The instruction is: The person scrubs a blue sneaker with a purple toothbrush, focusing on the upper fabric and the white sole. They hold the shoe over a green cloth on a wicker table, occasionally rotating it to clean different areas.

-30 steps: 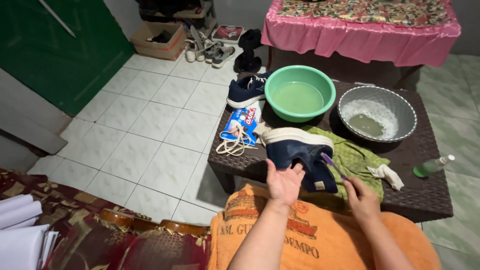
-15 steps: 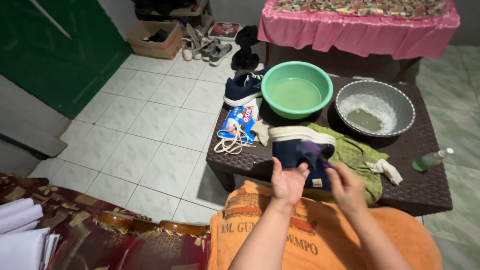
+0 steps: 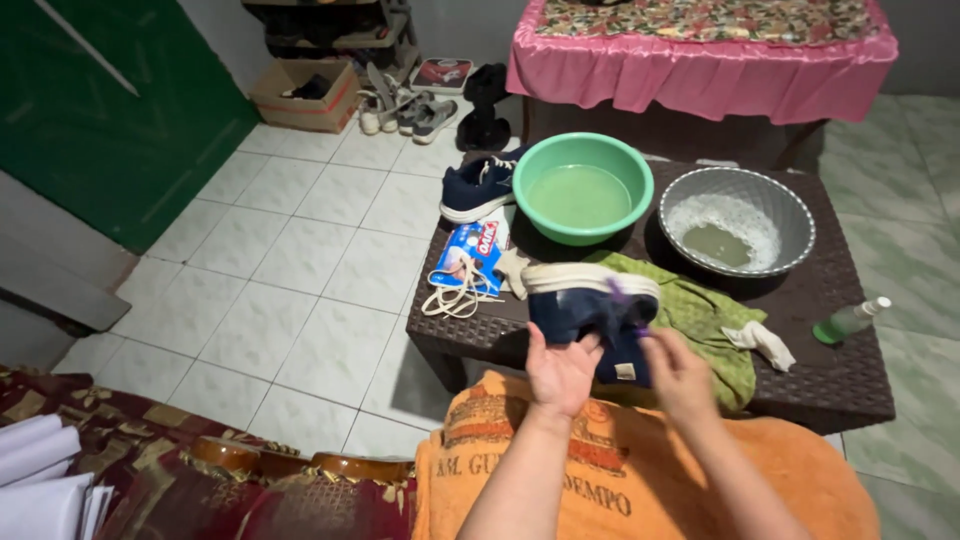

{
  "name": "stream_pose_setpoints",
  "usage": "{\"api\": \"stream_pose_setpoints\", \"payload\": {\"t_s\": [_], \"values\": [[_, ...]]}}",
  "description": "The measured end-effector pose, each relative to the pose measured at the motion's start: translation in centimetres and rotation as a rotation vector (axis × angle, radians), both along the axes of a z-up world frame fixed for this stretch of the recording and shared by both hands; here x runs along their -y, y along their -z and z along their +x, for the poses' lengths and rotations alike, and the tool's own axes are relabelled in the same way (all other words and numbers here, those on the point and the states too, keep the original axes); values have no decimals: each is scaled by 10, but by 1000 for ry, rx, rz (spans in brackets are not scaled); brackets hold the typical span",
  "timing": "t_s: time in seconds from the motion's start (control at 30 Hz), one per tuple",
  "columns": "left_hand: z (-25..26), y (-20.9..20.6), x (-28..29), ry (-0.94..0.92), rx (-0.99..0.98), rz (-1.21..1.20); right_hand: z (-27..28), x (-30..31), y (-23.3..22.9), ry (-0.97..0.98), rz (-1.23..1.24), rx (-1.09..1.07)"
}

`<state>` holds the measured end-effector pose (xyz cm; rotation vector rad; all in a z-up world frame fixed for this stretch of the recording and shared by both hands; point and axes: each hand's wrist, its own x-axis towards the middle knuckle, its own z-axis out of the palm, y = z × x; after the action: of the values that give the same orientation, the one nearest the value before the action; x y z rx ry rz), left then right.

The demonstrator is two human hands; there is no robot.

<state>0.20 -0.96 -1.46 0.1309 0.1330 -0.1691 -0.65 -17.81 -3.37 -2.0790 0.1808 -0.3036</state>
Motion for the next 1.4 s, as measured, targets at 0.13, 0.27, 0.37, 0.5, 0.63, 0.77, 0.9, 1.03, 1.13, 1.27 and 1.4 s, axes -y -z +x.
{"api": "stream_pose_setpoints", "payload": {"t_s": [0.13,0.27,0.37,0.5,0.63,0.77,0.9,1.03,1.13,1.27,1.4], "values": [[-7,-13,-6,-2,-9,-14,13,0,29,-69,-49,-22],[-8,0,-18,14,-31,-39,21,66,92,90,-82,-244],[0,4,-16,34,24,-16,20,63,71,41,-103,-195],[-3,-6,-7,-1,121,34,4,2,4,-128,38,3],[-5,-5,-10,23,138,48,38,59,100,36,23,-97],[-4,-40,-7,16,11,27,18,85,62,105,20,-197],[27,-46,15,79,93,125,-12,72,-49,60,-107,50],[46,-67,42,-1,56,255,-36,65,-98,4,-308,161],[58,-67,50,9,-20,447,-35,72,-109,-9,-796,406],[57,-61,52,146,-26,625,-12,100,-127,72,-977,235],[63,-73,55,168,81,530,-20,96,-150,77,-761,49]]}}
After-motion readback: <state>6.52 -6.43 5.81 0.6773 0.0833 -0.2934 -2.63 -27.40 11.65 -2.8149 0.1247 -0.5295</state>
